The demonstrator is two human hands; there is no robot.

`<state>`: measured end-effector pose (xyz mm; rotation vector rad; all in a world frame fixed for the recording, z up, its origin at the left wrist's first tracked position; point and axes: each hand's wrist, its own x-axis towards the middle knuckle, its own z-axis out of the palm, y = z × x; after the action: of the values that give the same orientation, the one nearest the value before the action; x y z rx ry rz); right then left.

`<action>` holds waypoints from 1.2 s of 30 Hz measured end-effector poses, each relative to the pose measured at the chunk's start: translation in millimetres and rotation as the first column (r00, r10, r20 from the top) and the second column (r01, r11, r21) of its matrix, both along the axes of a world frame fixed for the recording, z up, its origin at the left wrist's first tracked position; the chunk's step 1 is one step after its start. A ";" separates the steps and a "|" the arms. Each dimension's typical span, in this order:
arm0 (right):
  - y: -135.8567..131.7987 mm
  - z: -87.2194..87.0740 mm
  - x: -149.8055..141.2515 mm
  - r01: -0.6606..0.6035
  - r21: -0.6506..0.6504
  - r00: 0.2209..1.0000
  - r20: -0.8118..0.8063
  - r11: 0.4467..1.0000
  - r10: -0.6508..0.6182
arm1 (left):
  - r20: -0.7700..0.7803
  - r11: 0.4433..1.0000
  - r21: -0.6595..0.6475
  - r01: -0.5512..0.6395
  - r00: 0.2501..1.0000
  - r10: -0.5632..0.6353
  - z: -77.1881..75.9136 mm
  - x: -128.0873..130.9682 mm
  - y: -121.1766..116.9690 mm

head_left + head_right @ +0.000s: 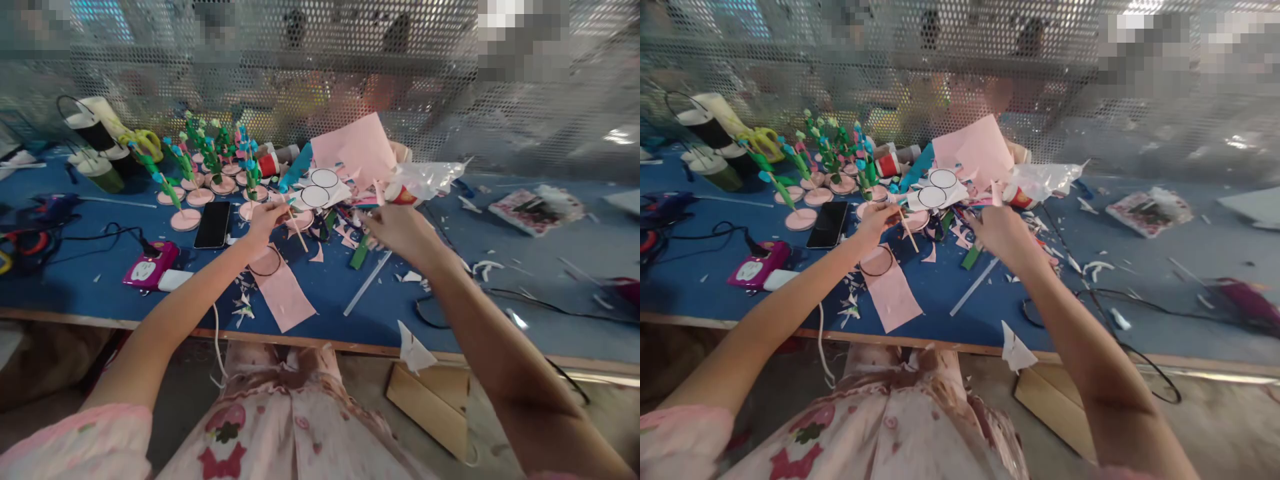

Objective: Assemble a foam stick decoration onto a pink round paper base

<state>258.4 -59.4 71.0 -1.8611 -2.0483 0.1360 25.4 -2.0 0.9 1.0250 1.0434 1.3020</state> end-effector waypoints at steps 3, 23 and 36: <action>-50.8 -13.3 -12.7 0.129 0.093 0.953 0.265 0.987 -0.149 | -0.074 1.000 0.013 0.018 0.997 -0.017 2.6 -1.8 -0.3; 18.1 -81.3 -29.5 -0.177 0.349 0.934 0.354 0.920 0.045 | -0.501 0.986 -0.095 0.137 0.849 -0.167 -4.3 -19.7 14.5; 36.4 -7.3 64.1 -0.070 0.318 0.994 0.100 0.946 0.040 | -0.745 0.995 0.057 0.081 0.666 -0.012 -2.9 -23.9 12.3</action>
<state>322.5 -23.0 63.8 -1.6366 -2.0392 -0.2603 1.5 10.3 -2.0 1.7210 1.5637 0.8677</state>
